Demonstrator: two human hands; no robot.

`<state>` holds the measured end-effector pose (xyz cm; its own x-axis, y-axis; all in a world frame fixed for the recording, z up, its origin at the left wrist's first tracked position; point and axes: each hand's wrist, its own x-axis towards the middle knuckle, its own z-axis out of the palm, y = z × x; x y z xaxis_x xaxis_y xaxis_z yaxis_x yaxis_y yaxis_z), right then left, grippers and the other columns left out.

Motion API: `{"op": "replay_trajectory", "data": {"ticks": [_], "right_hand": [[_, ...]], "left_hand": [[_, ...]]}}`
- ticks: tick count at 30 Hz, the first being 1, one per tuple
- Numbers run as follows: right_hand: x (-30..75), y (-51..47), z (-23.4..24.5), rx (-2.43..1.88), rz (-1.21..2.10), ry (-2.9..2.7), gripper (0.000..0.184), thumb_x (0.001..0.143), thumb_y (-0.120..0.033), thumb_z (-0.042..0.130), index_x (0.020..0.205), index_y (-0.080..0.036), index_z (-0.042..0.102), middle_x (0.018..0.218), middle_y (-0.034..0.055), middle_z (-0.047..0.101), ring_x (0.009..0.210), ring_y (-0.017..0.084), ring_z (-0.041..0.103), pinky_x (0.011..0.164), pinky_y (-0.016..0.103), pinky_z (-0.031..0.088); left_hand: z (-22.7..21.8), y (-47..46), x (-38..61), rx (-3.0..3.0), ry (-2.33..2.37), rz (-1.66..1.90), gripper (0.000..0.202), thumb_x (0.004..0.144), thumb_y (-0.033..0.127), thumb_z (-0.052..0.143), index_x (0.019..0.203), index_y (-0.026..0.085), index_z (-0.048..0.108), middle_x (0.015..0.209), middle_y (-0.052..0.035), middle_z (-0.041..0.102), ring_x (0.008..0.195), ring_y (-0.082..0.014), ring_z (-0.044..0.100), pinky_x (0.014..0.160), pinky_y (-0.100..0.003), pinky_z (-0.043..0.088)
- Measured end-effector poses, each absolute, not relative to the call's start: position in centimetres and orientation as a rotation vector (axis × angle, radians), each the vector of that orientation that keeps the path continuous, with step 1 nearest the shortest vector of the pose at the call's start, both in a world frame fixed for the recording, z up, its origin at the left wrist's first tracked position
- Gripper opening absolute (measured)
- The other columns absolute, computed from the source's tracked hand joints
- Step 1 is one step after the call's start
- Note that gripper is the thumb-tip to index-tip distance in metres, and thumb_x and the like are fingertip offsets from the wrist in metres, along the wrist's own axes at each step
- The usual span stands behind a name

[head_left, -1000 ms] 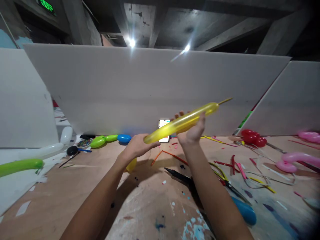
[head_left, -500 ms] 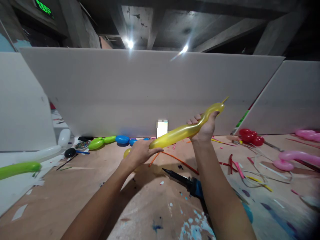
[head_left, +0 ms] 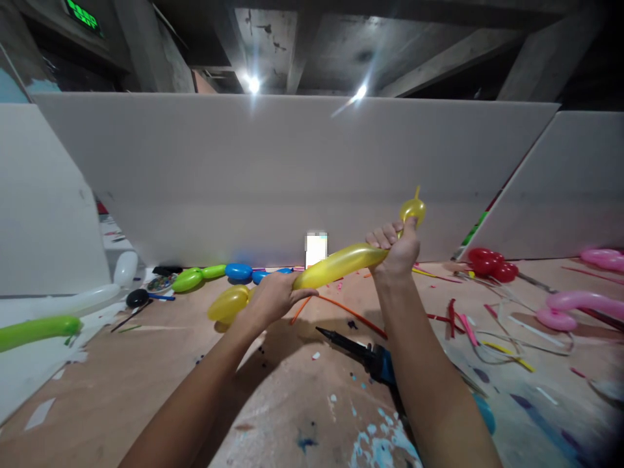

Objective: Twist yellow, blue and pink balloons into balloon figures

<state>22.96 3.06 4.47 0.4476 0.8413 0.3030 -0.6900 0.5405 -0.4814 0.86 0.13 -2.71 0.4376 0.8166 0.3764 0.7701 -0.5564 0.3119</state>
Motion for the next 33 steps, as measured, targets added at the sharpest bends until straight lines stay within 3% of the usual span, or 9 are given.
{"op": "replay_trajectory", "data": {"ticks": [5, 11, 16, 20, 24, 27, 30, 33], "right_hand": [[21.8, 2.8, 4.4, -0.328, 0.968, -0.516, 0.036, 0.088, -0.046, 0.052, 0.064, -0.022, 0.039, 0.047, -0.0095, 0.039, 0.038, 0.006, 0.043, 0.046, 0.022, 0.045], [21.2, 3.7, 3.8, -0.31, 0.965, -0.515, 0.03, 0.085, -0.042, 0.052, 0.065, -0.022, 0.043, 0.051, -0.008, 0.046, 0.046, 0.008, 0.053, 0.057, 0.025, 0.051], [21.3, 3.3, 3.3, -0.359, 1.121, -0.765, 0.024, 0.077, -0.045, 0.064, 0.077, -0.022, 0.055, 0.07, -0.0032, 0.062, 0.064, 0.01, 0.061, 0.06, 0.023, 0.052], [19.0, 2.0, 2.3, -0.499, 1.325, -1.206, 0.034, 0.068, -0.035, 0.078, 0.095, -0.02, 0.063, 0.091, 0.0023, 0.067, 0.079, 0.016, 0.063, 0.053, 0.024, 0.049], [17.9, 2.2, 2.0, -0.551, 1.203, -1.083, 0.032, 0.067, -0.038, 0.078, 0.087, -0.019, 0.062, 0.083, -0.0006, 0.065, 0.07, 0.013, 0.061, 0.045, 0.021, 0.043], [19.2, 3.2, 2.3, -0.558, 1.188, -0.931, 0.038, 0.063, -0.046, 0.079, 0.082, -0.019, 0.06, 0.074, -0.003, 0.063, 0.063, 0.011, 0.061, 0.045, 0.021, 0.043], [20.0, 3.5, 2.1, -0.563, 1.224, -0.945, 0.045, 0.06, -0.052, 0.08, 0.082, -0.019, 0.061, 0.072, -0.0016, 0.064, 0.06, 0.012, 0.061, 0.042, 0.021, 0.042], [18.7, 2.8, 1.3, -0.61, 1.294, -1.152, 0.041, 0.063, -0.048, 0.08, 0.083, -0.016, 0.063, 0.069, 0.0006, 0.064, 0.055, 0.012, 0.059, 0.041, 0.021, 0.039]], "left_hand": [[-2.0, -0.3, 0.6, 2.57, 1.576, 0.848, 0.054, 0.08, 0.066, 0.053, 0.113, 0.024, 0.062, 0.095, -0.0081, 0.072, 0.084, -0.0267, 0.065, 0.065, -0.03, 0.041], [-1.4, 0.0, -0.7, 2.62, 1.869, 0.921, 0.025, 0.081, 0.033, 0.059, 0.103, 0.022, 0.06, 0.095, -0.008, 0.07, 0.086, -0.0265, 0.064, 0.069, -0.032, 0.039], [-1.0, 0.5, -1.9, 2.609, 2.069, 0.954, 0.022, 0.081, 0.023, 0.055, 0.102, 0.02, 0.06, 0.093, -0.0099, 0.067, 0.087, -0.0283, 0.06, 0.077, -0.038, 0.039], [-1.0, 0.1, -1.5, 2.667, 2.188, 1.078, 0.043, 0.077, 0.014, 0.055, 0.119, 0.022, 0.057, 0.109, -0.0124, 0.061, 0.1, -0.0309, 0.053, 0.088, -0.044, 0.037], [-0.6, -0.1, -1.9, 2.603, 2.195, 1.381, 0.061, 0.074, 0.011, 0.057, 0.132, 0.026, 0.049, 0.127, -0.0128, 0.054, 0.116, -0.0339, 0.045, 0.103, -0.052, 0.027], [-0.2, 0.1, -3.0, 2.539, 2.162, 1.451, 0.051, 0.079, 0.013, 0.056, 0.128, 0.026, 0.052, 0.116, -0.0088, 0.063, 0.111, -0.0304, 0.051, 0.11, -0.056, 0.017], [0.0, 0.4, -3.5, 2.573, 2.053, 1.397, 0.035, 0.082, 0.017, 0.058, 0.115, 0.027, 0.06, 0.115, -0.0057, 0.064, 0.106, -0.0269, 0.055, 0.106, -0.051, 0.027], [-0.5, 0.3, -2.9, 2.637, 1.912, 1.365, 0.037, 0.081, 0.023, 0.064, 0.118, 0.027, 0.061, 0.123, -0.0096, 0.056, 0.104, -0.0268, 0.055, 0.091, -0.041, 0.042]]}}
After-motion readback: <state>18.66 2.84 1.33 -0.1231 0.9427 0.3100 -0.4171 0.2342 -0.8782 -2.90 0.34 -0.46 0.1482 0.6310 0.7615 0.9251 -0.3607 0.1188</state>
